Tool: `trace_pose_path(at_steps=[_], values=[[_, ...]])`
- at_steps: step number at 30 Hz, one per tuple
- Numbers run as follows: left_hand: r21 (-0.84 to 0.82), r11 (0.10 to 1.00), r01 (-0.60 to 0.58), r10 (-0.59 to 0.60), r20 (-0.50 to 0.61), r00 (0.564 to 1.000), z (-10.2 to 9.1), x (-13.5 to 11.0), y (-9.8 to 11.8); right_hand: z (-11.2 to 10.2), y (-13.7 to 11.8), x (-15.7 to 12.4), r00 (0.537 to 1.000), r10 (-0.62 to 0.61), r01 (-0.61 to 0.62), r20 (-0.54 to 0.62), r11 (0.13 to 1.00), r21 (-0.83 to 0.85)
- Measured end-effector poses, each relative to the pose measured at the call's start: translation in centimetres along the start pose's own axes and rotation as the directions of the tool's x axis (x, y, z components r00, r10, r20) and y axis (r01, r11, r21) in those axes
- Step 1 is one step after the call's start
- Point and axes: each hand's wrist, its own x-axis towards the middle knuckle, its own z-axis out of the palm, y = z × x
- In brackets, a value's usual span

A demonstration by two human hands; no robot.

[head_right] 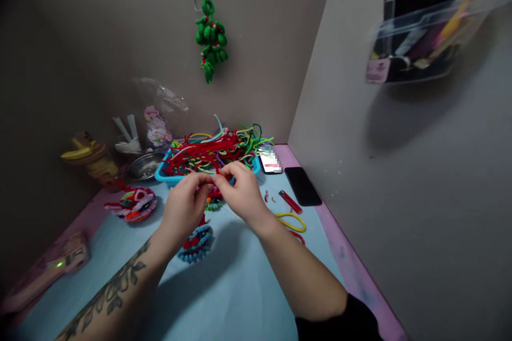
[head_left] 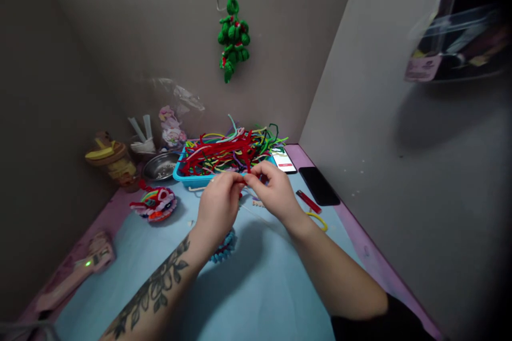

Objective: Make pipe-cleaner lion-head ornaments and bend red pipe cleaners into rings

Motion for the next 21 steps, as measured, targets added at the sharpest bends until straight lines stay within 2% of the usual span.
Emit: trace_pose_path(at_steps=[2,4,7,9,13,17,19,21], values=[[0.077,0.996,-0.046,0.049,-0.037,0.998,0.3,0.0,0.0,0.4,0.4,-0.1,0.994,0.104,-0.099,-0.025,0.986,0.136],[0.086,0.993,-0.079,0.084,-0.051,0.995,0.4,-0.1,0.0,0.5,0.5,-0.1,0.992,0.122,-0.111,-0.036,0.969,0.220],[-0.061,0.997,-0.038,0.038,-0.002,0.999,0.4,-0.1,0.1,0.2,0.2,-0.1,0.998,0.055,-0.048,-0.026,0.977,0.208],[-0.221,0.972,0.082,-0.071,0.059,0.996,0.1,0.0,0.3,-0.1,-0.1,0.0,0.999,0.032,-0.035,0.022,0.983,0.183],[-0.505,0.790,0.348,-0.283,0.203,0.937,-0.6,0.5,0.4,-1.0,-0.3,0.4,0.995,0.007,-0.019,0.103,0.993,0.113],[-0.684,0.568,0.457,-0.339,0.312,0.888,-0.8,0.9,0.2,-1.7,-0.4,0.7,0.985,-0.050,0.034,0.168,0.995,0.096],[-0.709,0.530,0.465,-0.345,0.321,0.882,-0.8,0.9,0.2,-1.8,-0.5,0.7,0.984,-0.066,0.049,0.165,0.993,0.110],[-0.690,0.569,0.447,-0.347,0.291,0.892,-0.8,0.9,0.3,-1.8,-0.6,0.6,0.988,-0.062,0.044,0.143,0.991,0.124]])
